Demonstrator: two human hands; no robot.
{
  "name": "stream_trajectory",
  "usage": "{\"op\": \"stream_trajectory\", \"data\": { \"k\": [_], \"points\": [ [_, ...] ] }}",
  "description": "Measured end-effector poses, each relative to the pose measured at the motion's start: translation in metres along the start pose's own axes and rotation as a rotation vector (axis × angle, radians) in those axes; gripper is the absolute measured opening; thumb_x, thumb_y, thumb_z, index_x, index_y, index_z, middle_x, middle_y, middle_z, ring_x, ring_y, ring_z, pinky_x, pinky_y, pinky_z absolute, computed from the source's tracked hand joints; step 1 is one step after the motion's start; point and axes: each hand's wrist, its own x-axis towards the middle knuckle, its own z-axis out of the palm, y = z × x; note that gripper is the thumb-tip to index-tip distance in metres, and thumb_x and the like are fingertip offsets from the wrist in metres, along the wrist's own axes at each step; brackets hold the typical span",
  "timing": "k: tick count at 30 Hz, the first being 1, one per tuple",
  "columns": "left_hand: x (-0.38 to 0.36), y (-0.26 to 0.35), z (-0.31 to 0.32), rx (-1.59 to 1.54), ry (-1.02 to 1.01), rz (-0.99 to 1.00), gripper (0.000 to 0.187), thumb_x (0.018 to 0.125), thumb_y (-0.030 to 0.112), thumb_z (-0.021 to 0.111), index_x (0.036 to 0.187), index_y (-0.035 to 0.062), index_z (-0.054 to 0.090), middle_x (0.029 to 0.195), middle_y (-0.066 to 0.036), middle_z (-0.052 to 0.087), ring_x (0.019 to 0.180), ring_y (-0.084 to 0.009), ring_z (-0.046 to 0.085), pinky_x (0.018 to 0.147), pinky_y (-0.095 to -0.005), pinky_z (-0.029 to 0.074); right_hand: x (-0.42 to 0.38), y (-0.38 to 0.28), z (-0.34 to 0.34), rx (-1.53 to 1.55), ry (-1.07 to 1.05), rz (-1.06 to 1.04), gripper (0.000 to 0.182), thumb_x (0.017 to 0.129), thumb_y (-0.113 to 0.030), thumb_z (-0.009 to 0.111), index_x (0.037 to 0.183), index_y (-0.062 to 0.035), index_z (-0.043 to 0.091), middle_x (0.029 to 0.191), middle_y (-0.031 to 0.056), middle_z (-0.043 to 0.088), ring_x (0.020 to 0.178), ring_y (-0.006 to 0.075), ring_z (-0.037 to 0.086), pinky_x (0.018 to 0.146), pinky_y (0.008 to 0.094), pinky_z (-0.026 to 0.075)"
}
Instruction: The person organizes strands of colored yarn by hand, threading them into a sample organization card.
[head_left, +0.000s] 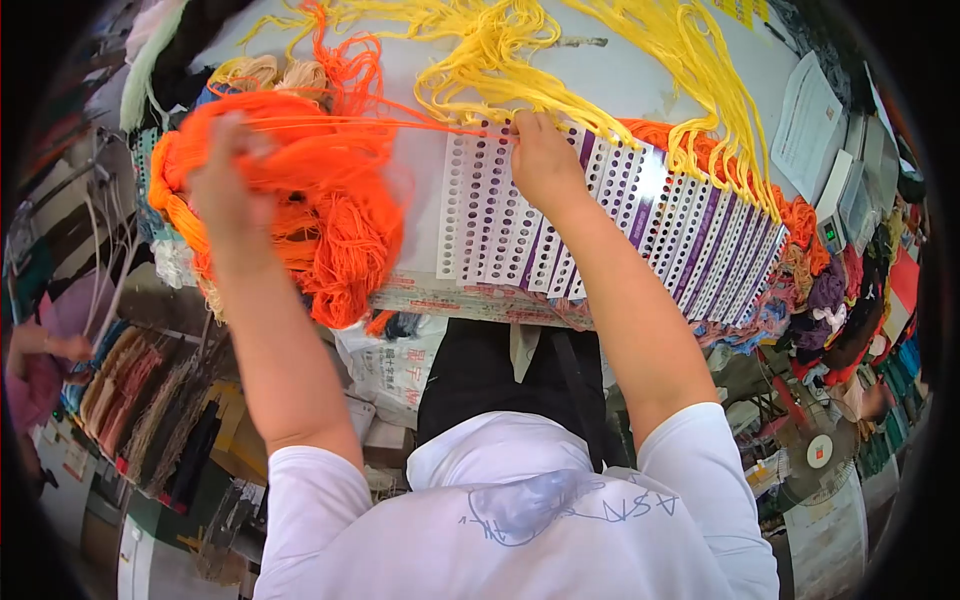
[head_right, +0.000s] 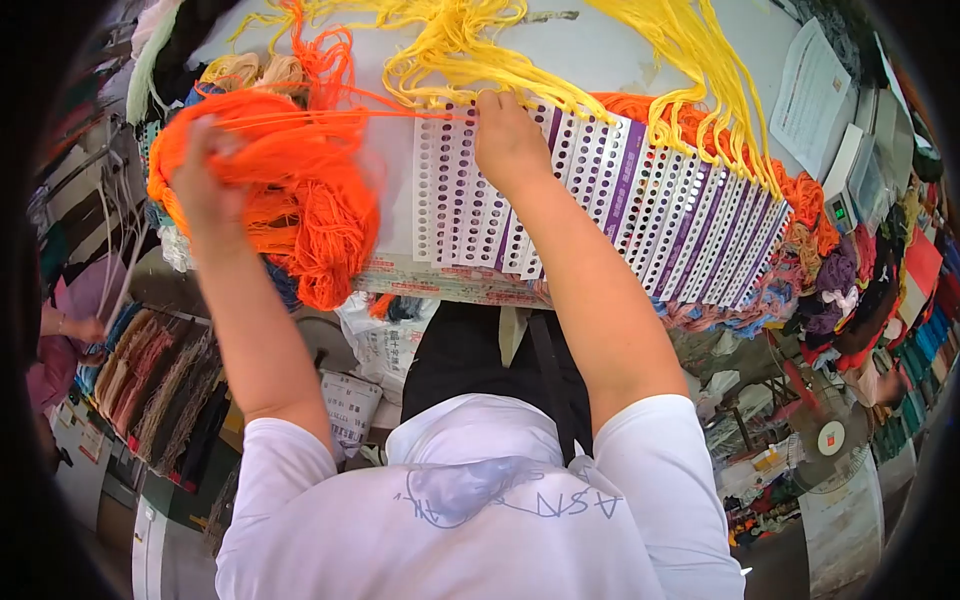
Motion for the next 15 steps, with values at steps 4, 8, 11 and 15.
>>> {"op": "stream_trajectory", "data": {
  "k": [4, 8, 11, 15],
  "points": [
    [0.022, 0.072, -0.005, 0.029, 0.153, 0.329, 0.006, 0.087, 0.002, 0.055, 0.082, 0.0034, 0.051, 0.095, -0.009, 0.062, 0.067, -0.0169, 0.06, 0.068, -0.031, 0.052, 0.004, -0.005, -0.004, -0.005, -0.014, 0.042, 0.017, 0.085, -0.008, 0.045, 0.101, -0.003, 0.047, 0.102, 0.0188, 0.053, 0.093, 0.0381, 0.058, 0.079, 0.0472, 0.048],
    [0.0, 0.064, 0.023, 0.238, 0.123, 0.42, 0.008, 0.086, -0.002, 0.052, 0.091, 0.002, 0.056, 0.131, -0.019, 0.05, 0.071, -0.0222, 0.065, 0.064, -0.0321, 0.054, -0.008, -0.012, -0.01, 0.101, 0.098, -0.019, 0.016, 0.084, -0.007, 0.051, 0.1, -0.0033, 0.051, 0.1, 0.0168, 0.054, 0.089, 0.0349, 0.059, 0.074, 0.0441, 0.049],
    [-0.038, 0.038, 0.042, -0.092, -0.165, -0.016, 0.017, 0.087, 0.003, 0.052, 0.101, -0.0006, 0.06, 0.124, -0.018, 0.055, 0.077, -0.0253, 0.067, 0.06, -0.0322, 0.054, -0.028, -0.049, -0.033, 0.442, 0.263, -0.05, 0.019, 0.081, -0.011, 0.062, 0.098, -0.0027, 0.059, 0.088, 0.0108, 0.056, 0.075, 0.0242, 0.061, 0.066, 0.0339, 0.05],
    [-0.089, 0.015, 0.085, -0.303, -0.58, -0.249, 0.026, 0.091, 0.015, 0.052, 0.105, -0.004, 0.061, 0.131, -0.021, 0.048, 0.125, -0.025, 0.045, 0.095, -0.0376, 0.043, -0.051, -0.121, -0.086, 0.797, 0.235, -0.156, 0.02, 0.079, -0.013, 0.067, 0.096, -0.0029, 0.064, 0.085, 0.0075, 0.059, 0.075, 0.0195, 0.058, 0.068, 0.0307, 0.047]
  ]
}}
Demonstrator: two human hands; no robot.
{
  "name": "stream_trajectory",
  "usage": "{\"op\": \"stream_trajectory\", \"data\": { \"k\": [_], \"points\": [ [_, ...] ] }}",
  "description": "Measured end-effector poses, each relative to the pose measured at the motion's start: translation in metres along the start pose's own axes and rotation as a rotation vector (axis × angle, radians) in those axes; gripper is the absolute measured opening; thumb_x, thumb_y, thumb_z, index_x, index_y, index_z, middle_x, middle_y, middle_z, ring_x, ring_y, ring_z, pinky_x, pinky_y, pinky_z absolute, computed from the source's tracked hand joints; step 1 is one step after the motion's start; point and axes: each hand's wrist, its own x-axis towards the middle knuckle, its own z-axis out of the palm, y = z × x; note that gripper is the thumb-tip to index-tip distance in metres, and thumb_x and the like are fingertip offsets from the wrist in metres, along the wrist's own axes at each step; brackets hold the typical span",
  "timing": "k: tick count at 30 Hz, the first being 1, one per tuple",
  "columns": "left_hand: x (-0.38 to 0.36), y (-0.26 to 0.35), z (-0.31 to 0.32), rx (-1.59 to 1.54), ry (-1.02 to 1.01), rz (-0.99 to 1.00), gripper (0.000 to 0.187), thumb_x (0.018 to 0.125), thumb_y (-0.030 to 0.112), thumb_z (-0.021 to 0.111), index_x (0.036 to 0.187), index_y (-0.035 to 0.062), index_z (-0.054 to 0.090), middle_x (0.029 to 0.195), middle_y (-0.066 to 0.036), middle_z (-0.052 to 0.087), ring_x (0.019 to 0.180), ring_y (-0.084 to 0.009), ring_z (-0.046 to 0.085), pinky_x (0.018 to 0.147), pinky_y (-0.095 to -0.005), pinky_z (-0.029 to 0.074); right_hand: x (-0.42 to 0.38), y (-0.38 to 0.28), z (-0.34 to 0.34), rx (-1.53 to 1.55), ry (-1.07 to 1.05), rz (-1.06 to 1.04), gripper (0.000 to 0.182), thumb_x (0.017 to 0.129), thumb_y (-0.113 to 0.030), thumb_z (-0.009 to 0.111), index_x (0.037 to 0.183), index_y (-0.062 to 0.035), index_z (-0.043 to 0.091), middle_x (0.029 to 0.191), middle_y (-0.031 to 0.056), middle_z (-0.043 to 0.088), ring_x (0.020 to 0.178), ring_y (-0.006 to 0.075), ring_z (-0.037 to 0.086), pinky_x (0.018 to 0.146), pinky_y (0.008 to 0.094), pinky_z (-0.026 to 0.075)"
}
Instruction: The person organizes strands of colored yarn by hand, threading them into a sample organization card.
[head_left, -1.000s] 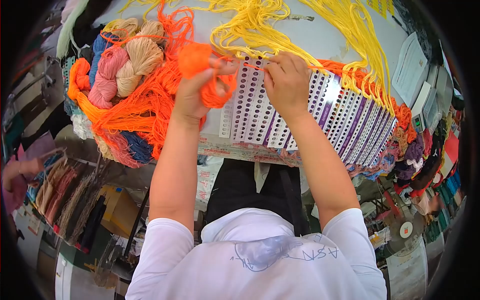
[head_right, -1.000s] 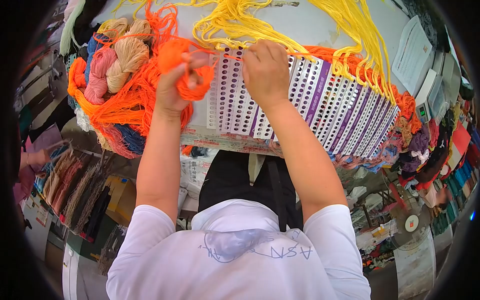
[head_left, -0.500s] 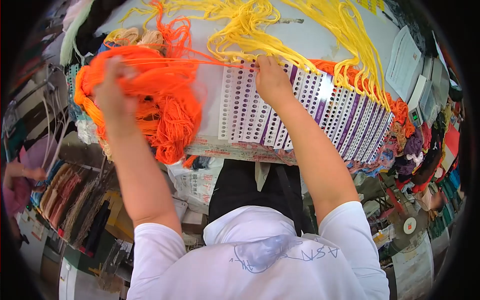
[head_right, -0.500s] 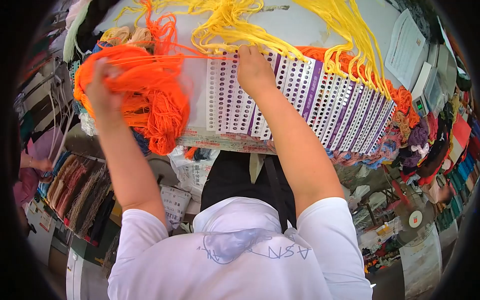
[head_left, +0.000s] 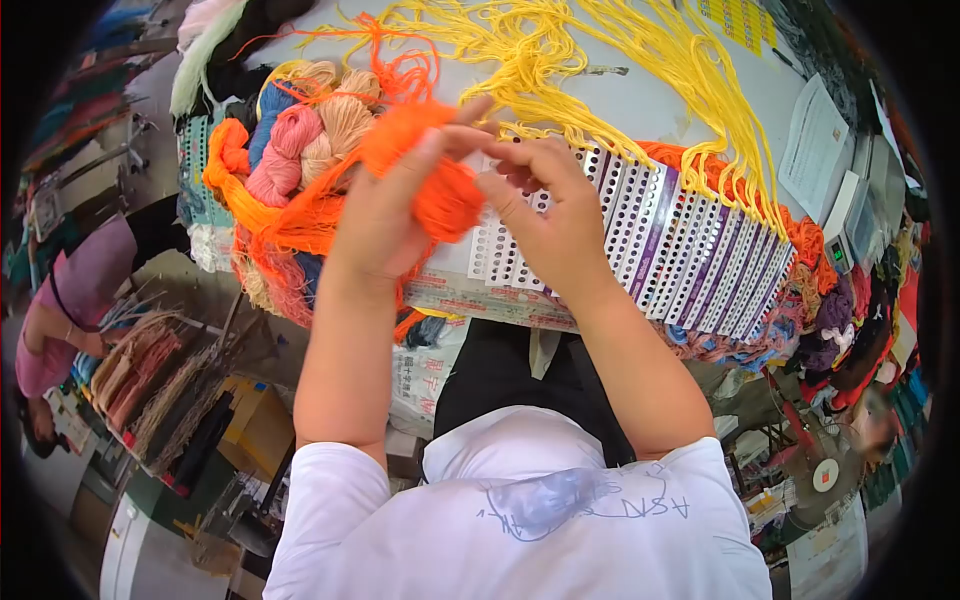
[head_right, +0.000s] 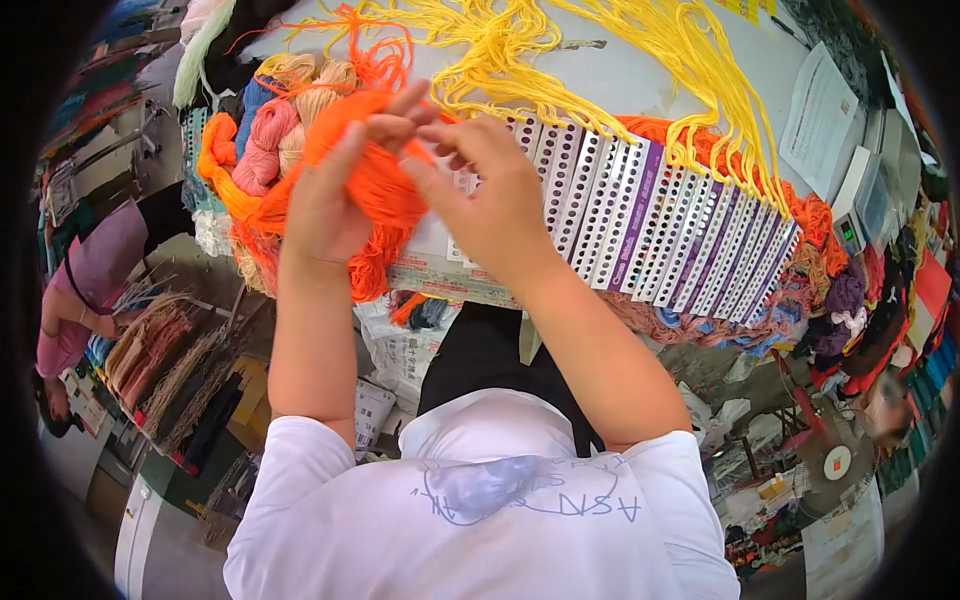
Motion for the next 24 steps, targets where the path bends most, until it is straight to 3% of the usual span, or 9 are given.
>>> {"op": "stream_trajectory", "data": {
  "k": [3, 4, 8, 10, 13, 20, 21, 22, 24],
  "points": [
    [-0.006, -0.006, 0.009, -0.177, -0.005, -0.108, 0.032, 0.091, 0.019, 0.052, 0.109, -0.0062, 0.06, 0.134, -0.021, 0.045, 0.131, -0.0248, 0.036, 0.104, -0.0383, 0.033, -0.002, -0.01, -0.001, 0.01, -0.051, -0.013, 0.013, 0.078, -0.011, 0.068, 0.087, -0.0025, 0.066, 0.083, 0.0069, 0.059, 0.08, 0.0191, 0.057, 0.074, 0.0318, 0.045],
    [-0.006, -0.005, 0.004, -0.101, -0.083, -0.098, 0.038, 0.096, 0.022, 0.04, 0.118, -0.005, 0.054, 0.145, -0.019, 0.03, 0.129, -0.0303, 0.038, 0.106, -0.0416, 0.032, -0.002, -0.01, -0.005, 0.076, -0.072, 0.079, 0.012, 0.078, -0.01, 0.068, 0.087, -0.0022, 0.067, 0.084, 0.0068, 0.06, 0.081, 0.0186, 0.057, 0.074, 0.0312, 0.044],
    [-0.01, -0.002, 0.004, -0.131, -0.117, -0.132, 0.039, 0.096, 0.023, 0.04, 0.118, -0.0048, 0.054, 0.143, -0.02, 0.034, 0.129, -0.0299, 0.038, 0.106, -0.042, 0.033, -0.008, -0.017, -0.013, 0.278, -0.123, 0.243, 0.011, 0.083, -0.01, 0.064, 0.087, -0.0005, 0.067, 0.083, 0.0046, 0.063, 0.077, 0.0133, 0.058, 0.072, 0.0264, 0.044],
    [-0.01, 0.001, 0.014, -0.216, 0.054, -0.153, 0.035, 0.09, 0.019, 0.055, 0.113, -0.0063, 0.058, 0.117, -0.016, 0.059, 0.106, -0.0228, 0.057, 0.091, -0.0344, 0.045, -0.009, -0.023, -0.015, 0.359, -0.172, 0.331, 0.012, 0.085, -0.011, 0.062, 0.088, 0.0, 0.067, 0.083, 0.0041, 0.065, 0.076, 0.0115, 0.058, 0.071, 0.0251, 0.045],
    [-0.012, 0.004, 0.012, -0.132, 0.018, -0.1, 0.034, 0.088, 0.016, 0.059, 0.114, -0.0056, 0.058, 0.099, -0.011, 0.064, 0.091, -0.0182, 0.061, 0.079, -0.0303, 0.048, -0.009, -0.029, -0.015, 0.475, -0.148, 0.377, 0.017, 0.089, -0.013, 0.058, 0.089, 0.0022, 0.066, 0.081, 0.0049, 0.066, 0.075, 0.0098, 0.059, 0.072, 0.0241, 0.046],
    [-0.007, 0.006, 0.007, -0.002, 0.037, -0.1, 0.027, 0.085, 0.012, 0.06, 0.107, -0.0029, 0.061, 0.075, -0.003, 0.06, 0.06, -0.0097, 0.053, 0.058, -0.0244, 0.043, -0.01, -0.022, -0.039, 0.559, -0.203, 0.399, 0.019, 0.092, -0.016, 0.053, 0.092, 0.0005, 0.064, 0.085, 0.0075, 0.066, 0.08, 0.0143, 0.061, 0.079, 0.0294, 0.047],
    [-0.008, 0.016, -0.013, 0.046, -0.091, -0.169, 0.022, 0.085, 0.013, 0.059, 0.102, -0.0014, 0.062, 0.068, 0.0, 0.056, 0.054, -0.0077, 0.048, 0.053, -0.0237, 0.04, -0.013, -0.021, -0.057, 0.502, -0.144, 0.428, 0.018, 0.092, -0.016, 0.053, 0.095, -0.0016, 0.063, 0.086, 0.0062, 0.065, 0.08, 0.0149, 0.061, 0.081, 0.0329, 0.047],
    [-0.014, 0.026, -0.036, 0.094, -0.22, -0.24, 0.018, 0.085, 0.013, 0.057, 0.097, 0.0001, 0.063, 0.061, 0.003, 0.051, 0.048, -0.0057, 0.042, 0.048, -0.0231, 0.037, -0.02, -0.01, -0.087, 0.674, -0.013, 0.454, 0.017, 0.092, -0.015, 0.053, 0.098, -0.0026, 0.063, 0.084, 0.0046, 0.064, 0.078, 0.0134, 0.06, 0.08, 0.0336, 0.047],
    [-0.032, 0.048, -0.096, -0.149, -0.081, -0.183, 0.015, 0.088, 0.014, 0.054, 0.093, 0.0029, 0.061, 0.053, 0.007, 0.038, 0.041, -0.0029, 0.031, 0.043, -0.0228, 0.03, -0.04, 0.033, -0.19, 0.966, 0.188, 0.506, 0.018, 0.092, -0.011, 0.051, 0.106, -0.0017, 0.058, 0.07, -0.0007, 0.054, 0.066, 0.0104, 0.053, 0.074, 0.0322, 0.047]
  ]
}}
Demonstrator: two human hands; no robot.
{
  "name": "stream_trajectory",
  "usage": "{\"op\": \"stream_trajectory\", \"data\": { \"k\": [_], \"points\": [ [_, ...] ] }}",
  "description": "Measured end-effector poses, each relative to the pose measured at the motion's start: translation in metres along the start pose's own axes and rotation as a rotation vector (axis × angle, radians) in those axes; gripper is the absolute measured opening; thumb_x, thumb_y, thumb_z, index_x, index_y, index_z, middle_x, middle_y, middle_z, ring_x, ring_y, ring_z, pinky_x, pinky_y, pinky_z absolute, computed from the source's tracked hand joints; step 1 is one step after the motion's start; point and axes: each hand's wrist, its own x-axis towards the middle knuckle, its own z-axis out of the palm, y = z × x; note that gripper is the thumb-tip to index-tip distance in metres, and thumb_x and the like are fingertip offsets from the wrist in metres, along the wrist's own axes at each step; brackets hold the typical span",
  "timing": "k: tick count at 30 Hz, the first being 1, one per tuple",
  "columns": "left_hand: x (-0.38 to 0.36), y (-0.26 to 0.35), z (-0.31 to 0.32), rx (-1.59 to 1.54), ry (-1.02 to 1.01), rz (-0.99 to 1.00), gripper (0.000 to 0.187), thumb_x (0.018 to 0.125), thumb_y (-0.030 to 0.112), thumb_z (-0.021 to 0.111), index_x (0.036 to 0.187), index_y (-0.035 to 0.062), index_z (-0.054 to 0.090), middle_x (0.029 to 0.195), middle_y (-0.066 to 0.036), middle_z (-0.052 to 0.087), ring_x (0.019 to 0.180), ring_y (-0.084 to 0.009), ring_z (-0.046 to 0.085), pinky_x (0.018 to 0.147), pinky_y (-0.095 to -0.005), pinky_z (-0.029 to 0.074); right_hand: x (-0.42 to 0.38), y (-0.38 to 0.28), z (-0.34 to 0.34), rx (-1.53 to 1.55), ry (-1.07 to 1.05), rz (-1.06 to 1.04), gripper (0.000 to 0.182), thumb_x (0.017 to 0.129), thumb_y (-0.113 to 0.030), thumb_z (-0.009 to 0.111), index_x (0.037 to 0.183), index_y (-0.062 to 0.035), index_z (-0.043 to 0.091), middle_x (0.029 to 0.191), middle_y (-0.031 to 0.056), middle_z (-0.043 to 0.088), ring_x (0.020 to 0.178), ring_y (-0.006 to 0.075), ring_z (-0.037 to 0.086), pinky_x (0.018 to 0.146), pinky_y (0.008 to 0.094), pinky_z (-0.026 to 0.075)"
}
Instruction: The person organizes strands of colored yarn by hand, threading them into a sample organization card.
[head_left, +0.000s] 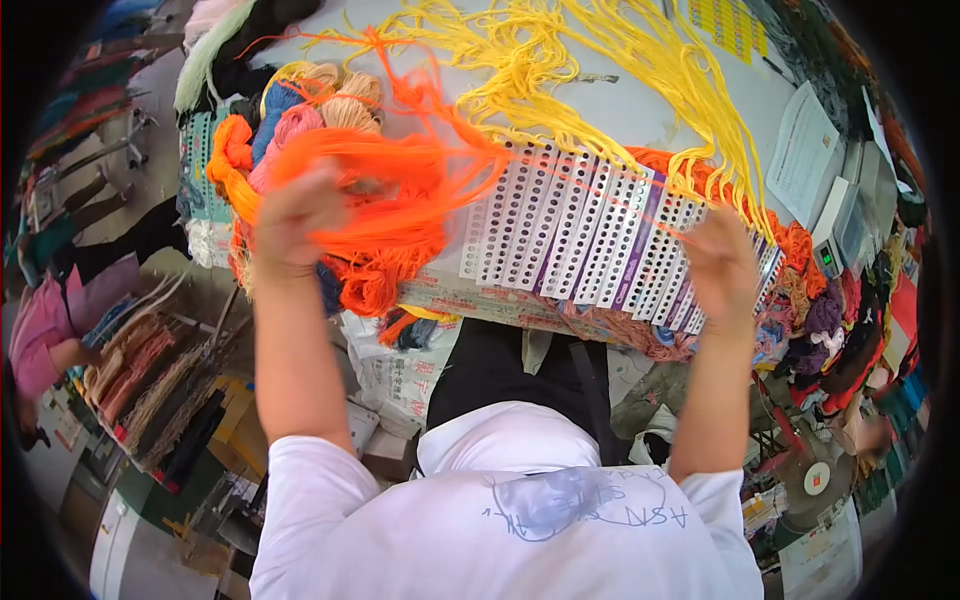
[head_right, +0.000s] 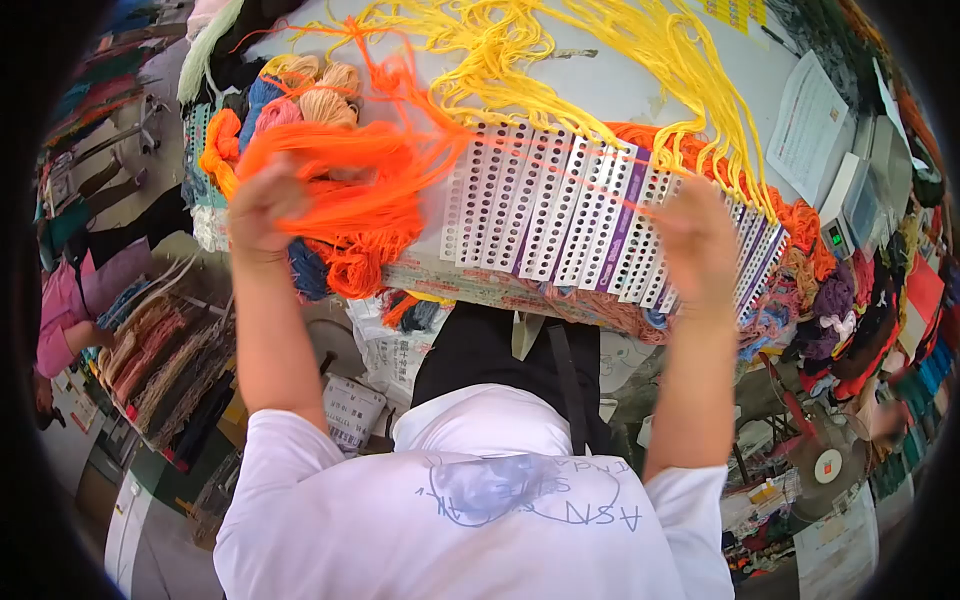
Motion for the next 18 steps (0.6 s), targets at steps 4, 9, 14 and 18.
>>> {"op": "stream_trajectory", "data": {
  "k": [4, 9, 14, 18],
  "points": [
    [-0.059, 0.064, -0.071, -0.157, 0.374, 0.403, 0.019, 0.094, 0.011, 0.045, 0.101, -0.0004, 0.058, 0.055, 0.008, 0.031, 0.044, -0.0029, 0.029, 0.051, -0.0217, 0.033, -0.107, -0.162, -0.278, 0.158, 0.681, -0.268, 0.023, 0.098, -0.013, 0.031, 0.086, -0.0043, 0.049, 0.054, -0.0034, 0.032, 0.043, 0.0074, 0.029, 0.048, 0.0227, 0.034],
    [-0.062, 0.062, -0.055, -0.445, 0.128, 0.552, 0.021, 0.095, 0.013, 0.043, 0.103, 0.0004, 0.058, 0.058, 0.006, 0.034, 0.045, -0.0042, 0.032, 0.06, -0.0214, 0.034, -0.161, -0.183, -0.266, -0.185, 0.997, -0.575, 0.016, 0.092, -0.017, 0.046, 0.094, -0.0033, 0.054, 0.066, -0.0038, 0.041, 0.045, 0.0072, 0.03, 0.041, 0.0212, 0.03],
    [0.007, -0.035, 0.008, -0.371, -0.155, 0.495, 0.019, 0.094, 0.018, 0.048, 0.105, 0.0064, 0.059, 0.056, 0.007, 0.038, 0.041, -0.0046, 0.033, 0.053, -0.0197, 0.035, -0.027, -0.013, -0.072, -0.7, 0.837, -0.436, 0.023, 0.09, -0.018, 0.051, 0.101, -0.0033, 0.065, 0.075, 0.0013, 0.059, 0.06, 0.0053, 0.048, 0.052, 0.0191, 0.039],
    [-0.024, 0.008, 0.059, -0.593, -0.372, 0.624, 0.014, 0.087, 0.011, 0.056, 0.093, 0.0113, 0.068, 0.055, 0.004, 0.052, 0.041, -0.0062, 0.047, 0.04, -0.0219, 0.044, 0.03, 0.066, -0.008, -0.576, 0.402, -0.297, 0.019, 0.089, -0.016, 0.06, 0.098, -0.0007, 0.067, 0.072, 0.0016, 0.06, 0.055, 0.004, 0.046, 0.049, 0.0179, 0.036]
  ]
}}
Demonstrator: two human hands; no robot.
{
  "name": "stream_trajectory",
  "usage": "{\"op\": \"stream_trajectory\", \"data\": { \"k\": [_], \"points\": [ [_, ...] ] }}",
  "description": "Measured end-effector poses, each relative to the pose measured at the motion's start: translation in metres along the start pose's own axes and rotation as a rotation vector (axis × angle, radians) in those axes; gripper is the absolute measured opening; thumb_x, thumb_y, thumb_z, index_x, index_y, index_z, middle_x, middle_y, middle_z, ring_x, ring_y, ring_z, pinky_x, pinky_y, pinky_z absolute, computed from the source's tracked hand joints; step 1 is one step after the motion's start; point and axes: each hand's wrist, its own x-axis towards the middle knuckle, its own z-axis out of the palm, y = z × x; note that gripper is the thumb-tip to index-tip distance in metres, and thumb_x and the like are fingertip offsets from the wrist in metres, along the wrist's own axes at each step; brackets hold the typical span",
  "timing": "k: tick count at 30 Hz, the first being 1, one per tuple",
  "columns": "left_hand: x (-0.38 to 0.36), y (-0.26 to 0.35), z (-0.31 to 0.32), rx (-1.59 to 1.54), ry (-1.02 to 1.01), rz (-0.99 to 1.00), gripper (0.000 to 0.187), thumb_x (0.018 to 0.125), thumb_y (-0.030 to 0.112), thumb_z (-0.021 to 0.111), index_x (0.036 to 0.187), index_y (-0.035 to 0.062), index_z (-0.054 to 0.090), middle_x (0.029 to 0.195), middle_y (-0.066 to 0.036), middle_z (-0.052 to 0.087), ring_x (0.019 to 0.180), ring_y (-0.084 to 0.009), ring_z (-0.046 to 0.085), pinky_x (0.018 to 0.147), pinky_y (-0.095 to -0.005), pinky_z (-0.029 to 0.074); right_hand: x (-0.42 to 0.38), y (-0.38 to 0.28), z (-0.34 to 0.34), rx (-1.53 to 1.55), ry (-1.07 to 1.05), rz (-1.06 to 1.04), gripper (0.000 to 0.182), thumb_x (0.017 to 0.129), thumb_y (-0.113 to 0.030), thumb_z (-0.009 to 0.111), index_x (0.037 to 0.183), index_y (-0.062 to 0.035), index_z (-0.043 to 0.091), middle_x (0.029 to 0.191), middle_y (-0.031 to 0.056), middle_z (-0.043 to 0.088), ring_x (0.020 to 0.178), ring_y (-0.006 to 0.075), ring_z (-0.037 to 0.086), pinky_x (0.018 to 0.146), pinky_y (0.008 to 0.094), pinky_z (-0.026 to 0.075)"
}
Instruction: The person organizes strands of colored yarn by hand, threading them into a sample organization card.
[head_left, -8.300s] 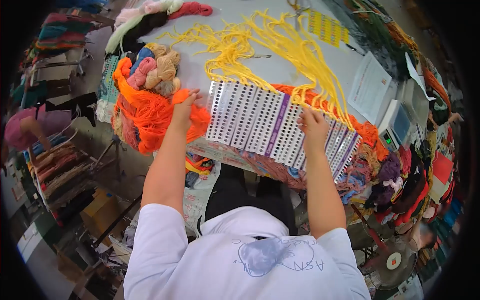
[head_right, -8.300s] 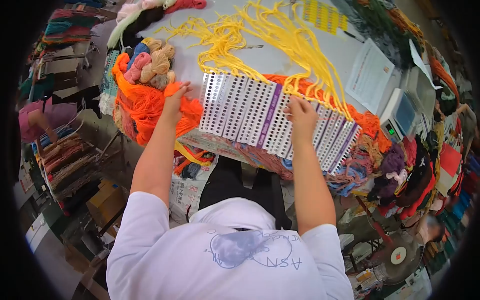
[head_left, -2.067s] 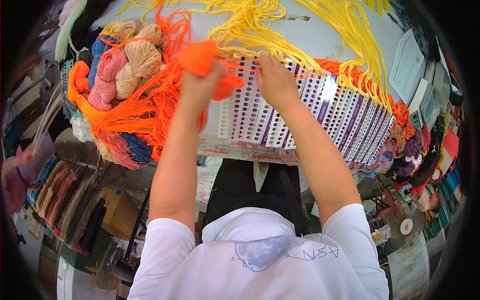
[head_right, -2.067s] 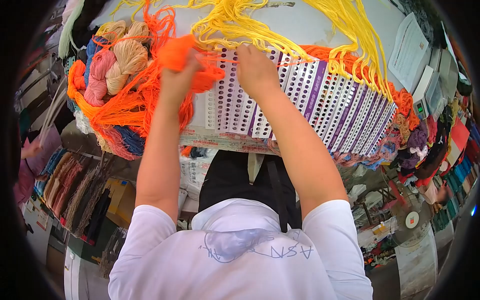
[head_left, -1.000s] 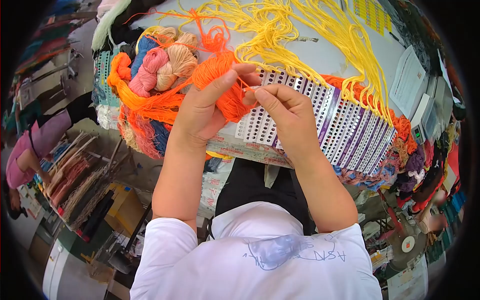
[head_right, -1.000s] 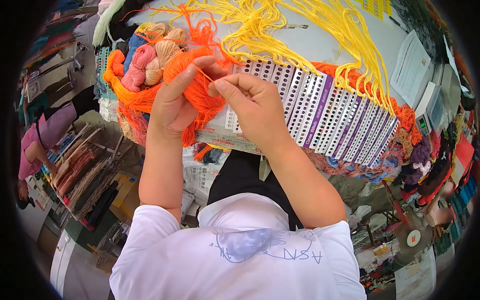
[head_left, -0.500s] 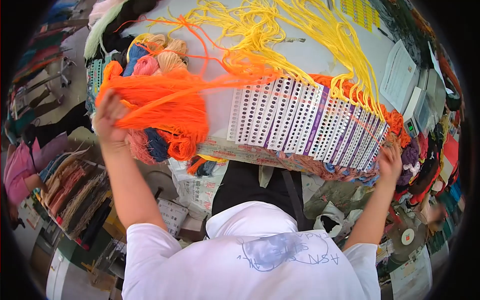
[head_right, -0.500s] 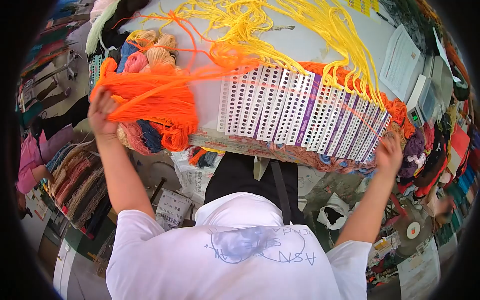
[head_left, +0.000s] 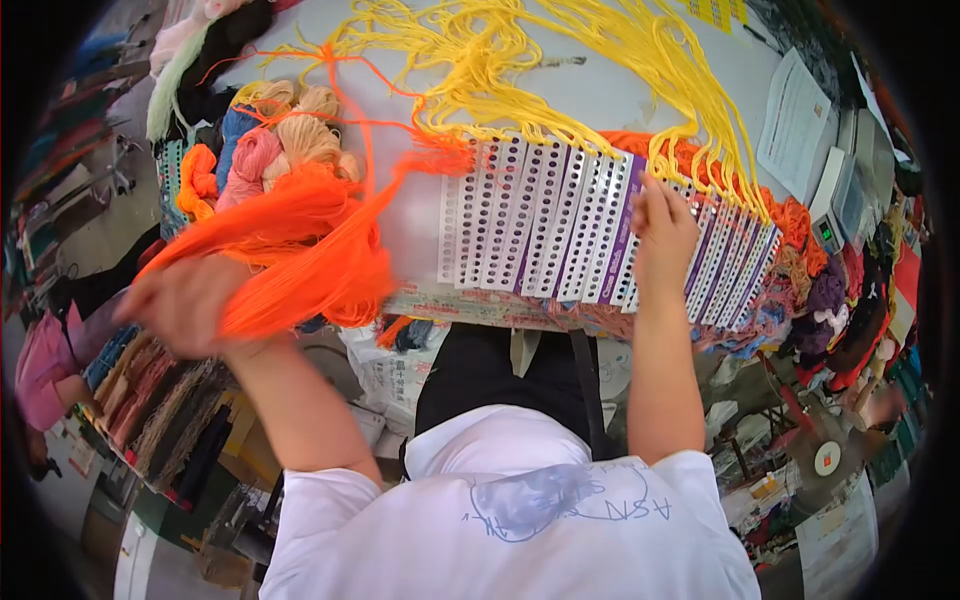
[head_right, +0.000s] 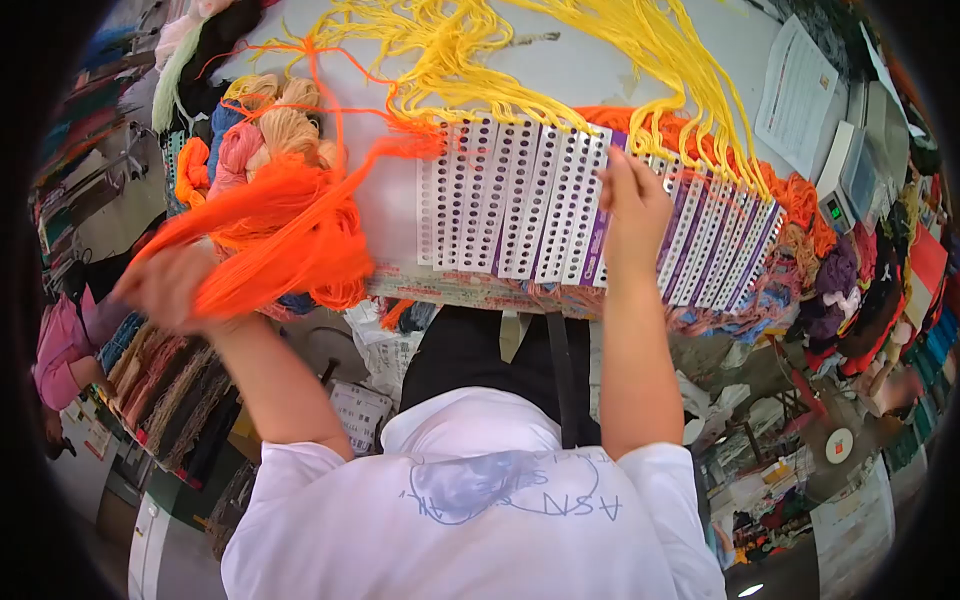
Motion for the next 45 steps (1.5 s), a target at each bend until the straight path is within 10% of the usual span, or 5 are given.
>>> {"op": "stream_trajectory", "data": {
  "k": [7, 12, 20, 40, 45],
  "points": [
    [-0.038, 0.071, 0.059, 0.837, 0.171, 0.501, 0.022, 0.087, 0.011, 0.056, 0.107, 0.0115, 0.065, 0.063, 0.005, 0.044, 0.044, -0.0033, 0.037, 0.055, -0.0173, 0.041, 0.017, 0.027, 0.054, -0.088, -0.051, 0.1, 0.019, 0.083, -0.017, 0.068, 0.092, -0.0005, 0.068, 0.074, 0.0023, 0.063, 0.058, 0.0061, 0.053, 0.054, 0.0192, 0.043],
    [-0.02, -0.059, -0.045, 1.108, 0.908, 0.02, 0.028, 0.087, 0.017, 0.06, 0.112, 0.0056, 0.057, 0.074, 0.002, 0.056, 0.05, -0.0033, 0.044, 0.045, -0.018, 0.034, 0.018, 0.06, 0.095, -0.23, -0.164, 0.051, 0.017, 0.081, -0.015, 0.068, 0.091, 0.0001, 0.069, 0.074, 0.0016, 0.065, 0.062, 0.0075, 0.058, 0.058, 0.0198, 0.047],
    [-0.008, -0.17, -0.194, 1.612, 0.649, -0.634, 0.019, 0.085, 0.014, 0.057, 0.089, -0.0035, 0.064, 0.064, -0.012, 0.063, 0.051, -0.0147, 0.061, 0.049, -0.0278, 0.047, 0.019, 0.092, 0.121, -0.527, -0.1, -0.075, 0.017, 0.078, -0.016, 0.069, 0.088, -0.0033, 0.07, 0.074, 0.0035, 0.067, 0.065, 0.0086, 0.06, 0.063, 0.0238, 0.048],
    [0.005, -0.162, -0.208, 1.372, 0.558, -0.788, 0.008, 0.08, 0.003, 0.062, 0.087, -0.0005, 0.063, 0.074, -0.005, 0.062, 0.061, -0.0127, 0.058, 0.053, -0.0261, 0.046, 0.004, 0.091, 0.115, -0.612, -0.164, -0.488, 0.016, 0.075, -0.013, 0.065, 0.09, -0.0117, 0.07, 0.086, 0.002, 0.061, 0.074, 0.0206, 0.062, 0.062, 0.0328, 0.05],
    [0.007, -0.138, -0.171, 0.992, 0.785, -0.28, 0.017, 0.083, 0.007, 0.054, 0.098, -0.0001, 0.06, 0.086, -0.007, 0.062, 0.079, -0.016, 0.061, 0.068, -0.0301, 0.051, 0.02, 0.07, 0.098, -1.046, -0.144, -0.631, 0.018, 0.074, -0.015, 0.067, 0.092, -0.0128, 0.068, 0.085, 0.0011, 0.055, 0.069, 0.0203, 0.061, 0.058, 0.035, 0.049]
  ]
}}
